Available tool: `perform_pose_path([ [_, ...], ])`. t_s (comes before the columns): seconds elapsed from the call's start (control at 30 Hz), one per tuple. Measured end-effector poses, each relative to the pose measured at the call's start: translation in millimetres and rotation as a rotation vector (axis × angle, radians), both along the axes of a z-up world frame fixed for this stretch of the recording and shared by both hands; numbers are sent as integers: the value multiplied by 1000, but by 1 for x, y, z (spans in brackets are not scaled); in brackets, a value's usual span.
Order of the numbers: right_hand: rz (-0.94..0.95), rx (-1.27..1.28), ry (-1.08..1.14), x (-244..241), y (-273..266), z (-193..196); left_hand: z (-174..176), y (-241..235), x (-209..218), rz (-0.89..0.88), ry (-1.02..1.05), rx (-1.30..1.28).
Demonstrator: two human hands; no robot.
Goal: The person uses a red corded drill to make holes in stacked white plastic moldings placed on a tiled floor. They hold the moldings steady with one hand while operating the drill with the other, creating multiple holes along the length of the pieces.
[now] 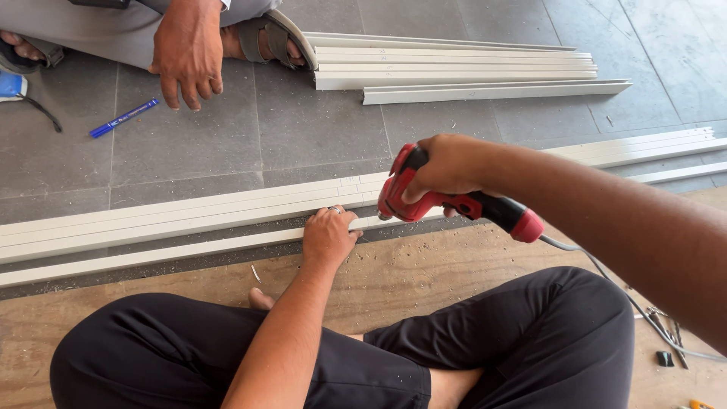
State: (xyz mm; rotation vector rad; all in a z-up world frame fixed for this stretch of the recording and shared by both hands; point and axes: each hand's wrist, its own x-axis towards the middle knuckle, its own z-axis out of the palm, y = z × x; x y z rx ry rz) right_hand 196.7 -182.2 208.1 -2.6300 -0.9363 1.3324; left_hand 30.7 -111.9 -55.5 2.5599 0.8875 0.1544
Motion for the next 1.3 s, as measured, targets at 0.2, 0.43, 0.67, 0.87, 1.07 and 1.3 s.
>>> perform_pose_path([
  [0.2,18,-33,-29,-12,6,4,0,2,0,-13,-27,21],
  [0.43,1,14,-43,-16,-4,4,-4,0,6,-11,137,-22],
  [0.67,65,7,-105,-20,-8,-1,-2,0,4,-6,103,12],
  [0.87,67,8,-130,-18,-15,-5,-1,-3,6,2,136,-4],
  [1.07,22,14,-94,-12,-18,-7,2,-4,6,17,118,-4],
  [1.3,18,30,-91,-8,-20,-8,-2,-4,5,31,91,-3],
])
